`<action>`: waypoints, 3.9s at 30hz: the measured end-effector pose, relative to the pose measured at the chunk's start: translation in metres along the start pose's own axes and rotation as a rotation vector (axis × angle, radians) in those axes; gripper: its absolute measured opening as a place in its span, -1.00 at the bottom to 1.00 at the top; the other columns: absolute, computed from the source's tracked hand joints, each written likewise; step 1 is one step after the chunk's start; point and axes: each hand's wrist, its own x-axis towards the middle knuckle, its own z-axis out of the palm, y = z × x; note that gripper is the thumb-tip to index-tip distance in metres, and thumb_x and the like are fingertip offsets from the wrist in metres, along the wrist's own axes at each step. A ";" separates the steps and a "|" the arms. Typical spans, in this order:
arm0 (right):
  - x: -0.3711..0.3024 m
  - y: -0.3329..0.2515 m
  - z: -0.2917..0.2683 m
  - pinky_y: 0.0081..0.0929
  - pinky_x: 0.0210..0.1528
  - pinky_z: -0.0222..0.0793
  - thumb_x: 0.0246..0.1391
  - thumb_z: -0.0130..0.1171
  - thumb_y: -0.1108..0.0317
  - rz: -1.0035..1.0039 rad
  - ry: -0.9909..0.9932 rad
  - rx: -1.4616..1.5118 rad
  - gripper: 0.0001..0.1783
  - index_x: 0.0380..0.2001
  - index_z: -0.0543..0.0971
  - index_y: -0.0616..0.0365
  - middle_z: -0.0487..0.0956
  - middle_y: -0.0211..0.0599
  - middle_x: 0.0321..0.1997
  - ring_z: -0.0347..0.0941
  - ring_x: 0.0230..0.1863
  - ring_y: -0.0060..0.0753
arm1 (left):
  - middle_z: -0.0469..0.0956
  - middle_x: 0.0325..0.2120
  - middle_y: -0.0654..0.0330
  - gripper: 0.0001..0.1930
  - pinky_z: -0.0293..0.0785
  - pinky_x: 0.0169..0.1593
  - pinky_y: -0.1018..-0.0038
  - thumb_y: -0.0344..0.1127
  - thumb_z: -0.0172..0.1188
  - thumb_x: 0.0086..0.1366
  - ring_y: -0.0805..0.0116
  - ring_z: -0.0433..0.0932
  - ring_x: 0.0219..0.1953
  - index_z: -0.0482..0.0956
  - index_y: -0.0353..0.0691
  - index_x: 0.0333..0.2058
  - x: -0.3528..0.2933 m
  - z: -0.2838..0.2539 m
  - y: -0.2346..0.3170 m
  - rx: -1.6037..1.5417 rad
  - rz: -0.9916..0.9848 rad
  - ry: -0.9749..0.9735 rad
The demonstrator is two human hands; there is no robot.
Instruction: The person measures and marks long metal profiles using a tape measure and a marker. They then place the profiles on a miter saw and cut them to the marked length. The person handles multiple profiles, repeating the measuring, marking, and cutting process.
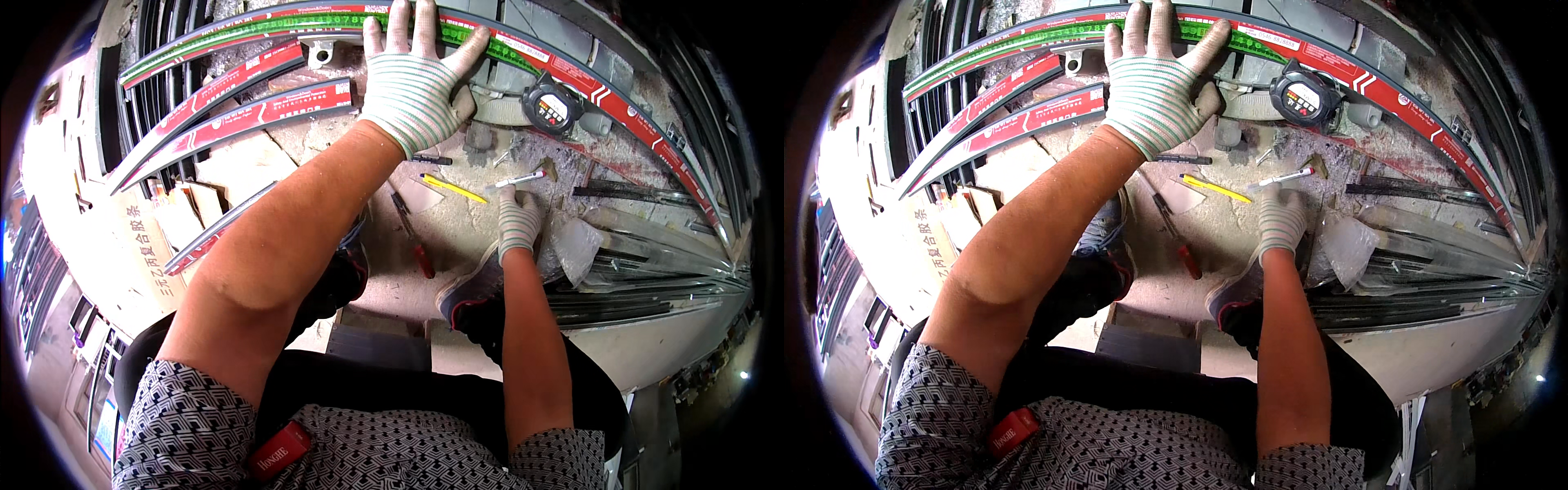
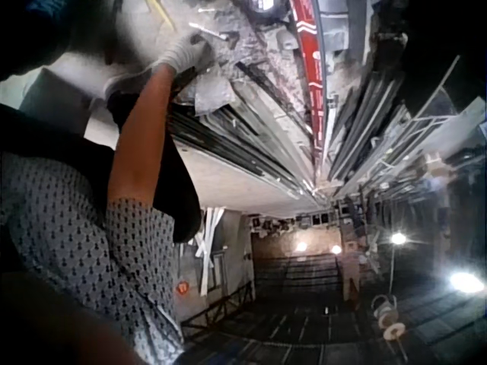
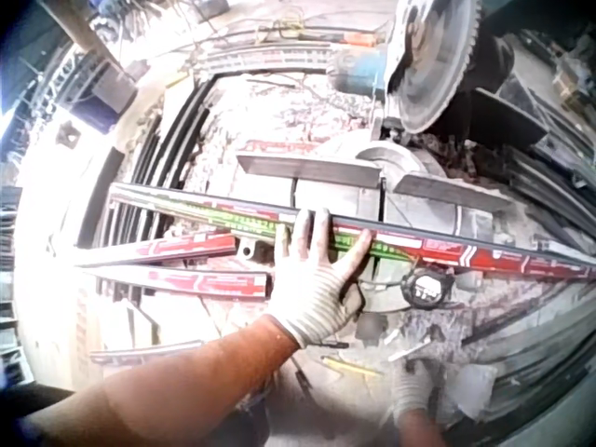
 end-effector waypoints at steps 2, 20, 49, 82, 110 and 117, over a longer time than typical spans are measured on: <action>0.002 0.003 0.004 -0.18 0.07 0.47 0.23 0.19 -0.09 -0.005 0.026 0.113 -0.39 -0.01 0.64 0.32 0.71 0.06 -0.07 0.65 -0.04 -0.01 | 0.09 0.39 -0.42 -0.13 -0.06 0.39 -0.40 -0.02 0.24 0.08 -0.49 0.06 0.41 0.25 0.28 0.43 0.001 0.001 0.001 0.000 0.003 -0.003; -0.035 -0.081 -0.052 -0.61 -0.68 0.06 0.36 0.20 0.21 -0.231 0.071 0.886 -0.78 -0.22 0.48 0.12 0.39 -0.50 -0.60 0.24 -0.65 -0.67 | 0.10 0.39 -0.36 -0.16 -0.12 0.37 -0.45 -0.03 0.30 0.00 -0.48 0.05 0.41 0.36 0.39 0.36 -0.002 0.015 -0.005 -0.010 -0.012 0.033; -0.041 -0.172 -0.025 -0.48 -0.19 0.55 0.27 0.30 0.30 -0.827 -0.188 0.317 -0.74 -0.11 0.54 0.22 0.65 -0.29 -0.28 0.60 -0.29 -0.53 | -0.05 0.45 -0.36 -0.16 -0.27 0.39 -0.46 0.22 0.26 0.14 -0.50 -0.11 0.47 0.24 0.43 0.43 -0.001 0.013 -0.004 -0.060 -0.027 -0.063; 0.004 -0.242 -0.069 -0.57 -0.17 0.53 0.25 0.27 0.35 -1.049 -0.201 0.232 -0.78 -0.09 0.65 0.20 0.68 -0.38 -0.27 0.56 -0.29 -0.65 | -0.02 0.44 -0.35 -0.08 -0.17 0.38 -0.47 -0.04 0.34 -0.01 -0.48 -0.04 0.45 0.26 0.42 0.41 -0.002 0.013 -0.004 -0.049 -0.023 -0.049; 0.010 -0.240 -0.064 -0.56 -0.11 0.53 0.25 0.29 0.30 -1.077 -0.211 0.173 -0.78 -0.10 0.67 0.17 0.68 -0.39 -0.24 0.57 -0.23 -0.65 | -0.04 0.45 -0.30 -0.07 -0.24 0.39 -0.46 -0.02 0.36 -0.07 -0.43 -0.10 0.48 0.31 0.45 0.39 -0.004 0.018 -0.005 -0.040 -0.034 -0.047; 0.010 -0.240 -0.064 -0.56 -0.12 0.54 0.25 0.29 0.31 -1.064 -0.220 0.187 -0.78 -0.10 0.67 0.17 0.68 -0.39 -0.25 0.57 -0.24 -0.64 | -0.02 0.45 -0.30 -0.07 -0.23 0.39 -0.47 -0.03 0.36 -0.08 -0.43 -0.09 0.47 0.33 0.44 0.38 -0.004 0.018 -0.005 -0.041 -0.032 -0.033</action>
